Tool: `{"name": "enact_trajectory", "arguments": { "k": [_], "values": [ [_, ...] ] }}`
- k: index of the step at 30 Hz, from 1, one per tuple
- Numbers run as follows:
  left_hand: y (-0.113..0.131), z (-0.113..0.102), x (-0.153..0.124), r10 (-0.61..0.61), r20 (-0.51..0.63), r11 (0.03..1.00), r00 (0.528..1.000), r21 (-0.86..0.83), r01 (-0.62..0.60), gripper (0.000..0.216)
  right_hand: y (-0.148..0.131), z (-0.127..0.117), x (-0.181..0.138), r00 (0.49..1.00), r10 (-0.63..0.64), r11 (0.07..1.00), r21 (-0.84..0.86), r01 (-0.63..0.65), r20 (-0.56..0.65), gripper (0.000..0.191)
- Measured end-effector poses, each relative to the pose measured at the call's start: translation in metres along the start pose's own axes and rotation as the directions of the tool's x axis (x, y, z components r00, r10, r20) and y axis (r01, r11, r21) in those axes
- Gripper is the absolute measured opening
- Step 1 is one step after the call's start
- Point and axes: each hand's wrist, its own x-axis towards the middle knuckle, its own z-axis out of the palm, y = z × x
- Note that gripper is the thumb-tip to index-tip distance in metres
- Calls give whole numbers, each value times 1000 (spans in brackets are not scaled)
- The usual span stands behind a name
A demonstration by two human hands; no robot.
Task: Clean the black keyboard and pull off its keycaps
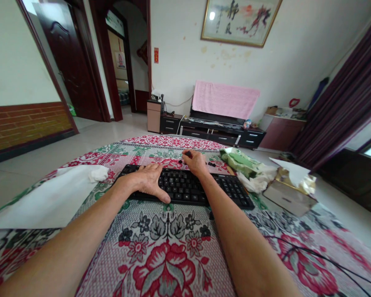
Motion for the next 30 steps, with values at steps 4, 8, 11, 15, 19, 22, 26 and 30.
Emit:
{"name": "enact_trajectory", "arguments": {
  "k": [4,8,11,15,19,22,26,30],
  "values": [
    [-1,1,1,13,7,1000,1000,1,-13,142,-6,3,2,1000,-9,999,-48,10,23,19],
    [-2,2,3,12,5,1000,1000,6,-12,140,-15,5,10,1000,27,986,-163,-28,-12,15],
    [-4,3,4,16,-10,1000,1000,1,-16,141,-16,10,17,999,35,984,-175,-37,-17,15],
    [-6,5,6,29,-15,999,999,-12,-29,142,-13,18,22,999,40,988,-147,-39,2,14],
    [-7,5,7,34,-12,999,999,-29,-34,142,-10,19,20,999,49,980,-193,-47,8,12],
    [-6,5,6,28,-9,999,1000,-29,-28,141,-9,15,18,997,80,970,-234,-72,24,14],
    [-5,3,5,25,-2,999,1000,-27,-25,143,-10,9,15,993,104,967,-239,-88,56,14],
    [-4,2,3,33,-6,999,999,-41,-33,145,-11,9,14,992,107,981,-170,-96,60,12]
  ]
}}
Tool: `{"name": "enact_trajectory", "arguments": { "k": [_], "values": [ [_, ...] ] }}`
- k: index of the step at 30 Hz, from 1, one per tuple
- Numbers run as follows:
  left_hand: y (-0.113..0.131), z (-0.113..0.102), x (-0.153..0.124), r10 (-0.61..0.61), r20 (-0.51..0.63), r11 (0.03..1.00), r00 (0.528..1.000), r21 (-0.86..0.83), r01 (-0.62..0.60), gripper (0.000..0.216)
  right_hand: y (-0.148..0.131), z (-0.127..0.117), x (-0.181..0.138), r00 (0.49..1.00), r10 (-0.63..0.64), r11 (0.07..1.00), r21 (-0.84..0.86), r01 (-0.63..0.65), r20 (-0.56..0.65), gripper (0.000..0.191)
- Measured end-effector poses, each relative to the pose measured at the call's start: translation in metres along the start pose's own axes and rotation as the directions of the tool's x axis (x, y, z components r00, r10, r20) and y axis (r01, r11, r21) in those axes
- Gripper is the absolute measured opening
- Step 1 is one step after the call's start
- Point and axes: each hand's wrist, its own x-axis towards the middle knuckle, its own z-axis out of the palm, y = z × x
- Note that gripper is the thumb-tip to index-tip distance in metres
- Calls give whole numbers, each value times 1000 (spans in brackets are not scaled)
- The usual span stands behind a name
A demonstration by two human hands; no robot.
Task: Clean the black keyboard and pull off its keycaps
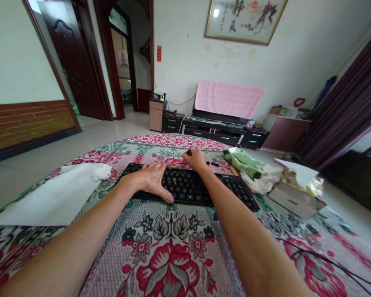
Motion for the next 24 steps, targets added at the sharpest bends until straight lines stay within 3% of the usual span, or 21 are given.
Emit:
{"name": "enact_trajectory", "arguments": {
  "k": [5,9,15,24],
  "values": [
    [0,0,-1,1,-10,1000,1000,16,-1,140,-12,-3,-8,1000,-5,951,308,-1,19,11],
    [-1,1,0,-3,-21,1000,1000,27,4,137,-28,-10,-26,989,-121,898,435,70,89,16],
    [-3,3,1,5,-38,999,999,43,-3,133,-32,-7,-43,956,-282,906,351,236,85,23],
    [2,-1,-5,6,-33,999,999,51,-4,138,-31,-4,-46,941,-328,924,236,299,90,24]
  ]
}}
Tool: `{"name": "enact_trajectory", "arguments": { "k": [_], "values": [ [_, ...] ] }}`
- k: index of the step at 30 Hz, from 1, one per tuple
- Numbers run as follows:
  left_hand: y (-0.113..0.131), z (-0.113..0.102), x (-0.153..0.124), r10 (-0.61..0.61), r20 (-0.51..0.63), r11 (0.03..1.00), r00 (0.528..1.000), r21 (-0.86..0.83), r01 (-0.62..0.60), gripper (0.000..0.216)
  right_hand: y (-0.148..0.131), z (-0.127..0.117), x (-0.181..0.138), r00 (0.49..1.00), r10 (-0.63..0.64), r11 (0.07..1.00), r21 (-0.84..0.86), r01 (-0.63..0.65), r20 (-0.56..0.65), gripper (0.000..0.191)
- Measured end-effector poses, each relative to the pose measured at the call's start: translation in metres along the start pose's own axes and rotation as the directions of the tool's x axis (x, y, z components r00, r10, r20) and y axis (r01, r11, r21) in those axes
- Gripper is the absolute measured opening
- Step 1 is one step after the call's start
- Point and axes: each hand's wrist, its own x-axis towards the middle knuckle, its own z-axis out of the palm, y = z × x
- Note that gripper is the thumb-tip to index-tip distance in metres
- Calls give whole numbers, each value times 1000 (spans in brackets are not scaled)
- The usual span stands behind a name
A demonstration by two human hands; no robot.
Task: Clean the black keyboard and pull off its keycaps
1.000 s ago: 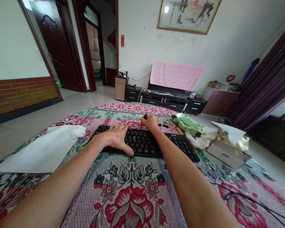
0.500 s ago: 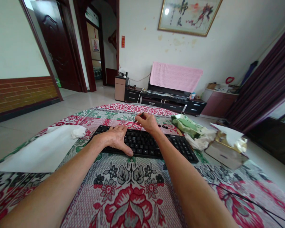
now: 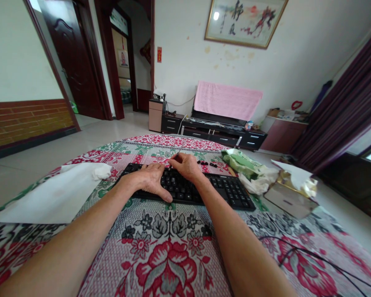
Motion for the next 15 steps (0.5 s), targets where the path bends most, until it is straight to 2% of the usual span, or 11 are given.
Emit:
{"name": "enact_trajectory", "arguments": {
  "k": [4,10,15],
  "values": [
    [-1,1,1,4,-10,1000,1000,-6,-4,131,0,0,-2,999,-28,999,-42,29,16,21],
    [-3,3,3,7,-22,1000,1000,-20,-8,128,-4,2,-5,993,-120,971,-207,117,0,16],
    [0,1,0,18,-35,1000,999,0,-18,128,-1,6,0,993,-106,974,-205,93,-51,15]
  ]
}}
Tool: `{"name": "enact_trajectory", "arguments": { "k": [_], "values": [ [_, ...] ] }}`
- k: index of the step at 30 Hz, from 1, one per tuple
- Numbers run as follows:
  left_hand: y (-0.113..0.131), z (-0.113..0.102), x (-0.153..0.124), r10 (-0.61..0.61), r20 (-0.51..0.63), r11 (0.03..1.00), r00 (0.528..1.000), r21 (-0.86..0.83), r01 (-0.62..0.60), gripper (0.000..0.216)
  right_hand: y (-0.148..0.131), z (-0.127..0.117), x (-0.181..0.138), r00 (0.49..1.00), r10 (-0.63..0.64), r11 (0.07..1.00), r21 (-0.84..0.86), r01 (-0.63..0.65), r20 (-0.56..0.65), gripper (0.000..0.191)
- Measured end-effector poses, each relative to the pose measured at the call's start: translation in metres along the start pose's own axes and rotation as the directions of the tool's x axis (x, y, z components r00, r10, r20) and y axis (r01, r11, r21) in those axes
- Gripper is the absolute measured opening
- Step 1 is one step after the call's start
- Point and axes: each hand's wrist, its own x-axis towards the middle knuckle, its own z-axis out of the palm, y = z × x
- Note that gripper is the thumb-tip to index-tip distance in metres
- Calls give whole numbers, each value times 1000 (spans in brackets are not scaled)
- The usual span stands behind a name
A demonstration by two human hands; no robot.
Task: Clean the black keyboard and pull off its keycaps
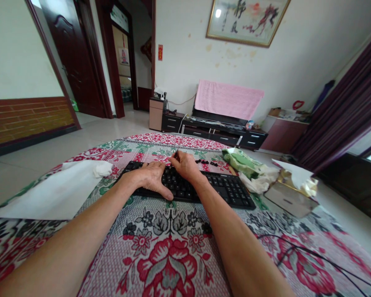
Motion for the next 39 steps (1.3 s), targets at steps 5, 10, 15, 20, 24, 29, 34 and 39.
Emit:
{"name": "enact_trajectory", "arguments": {
  "k": [5,10,15,20,24,29,34,39],
  "values": [
    [1,0,0,-23,16,1000,1000,11,22,128,11,6,5,995,100,993,65,-99,-11,17],
    [-3,4,4,-19,20,1000,1000,15,19,131,12,5,7,981,190,968,158,-193,31,17],
    [-5,6,7,-21,23,1000,1000,-4,21,136,22,0,14,941,337,903,270,-333,33,21],
    [-3,3,5,-26,42,1000,999,-13,26,144,38,-3,25,925,358,933,64,-353,-128,22],
    [-1,1,3,-30,53,1000,998,-9,30,146,43,0,27,944,274,946,-128,-299,-181,21],
    [-1,1,3,-26,55,1000,998,-7,26,143,45,4,25,954,263,942,-174,-286,-143,19],
    [-2,1,3,-21,55,1000,998,-4,21,141,41,3,23,941,318,925,-183,-334,-113,18],
    [-2,1,3,-25,56,1000,998,-2,25,143,41,5,21,942,301,938,-132,-321,-152,18]
  ]
}}
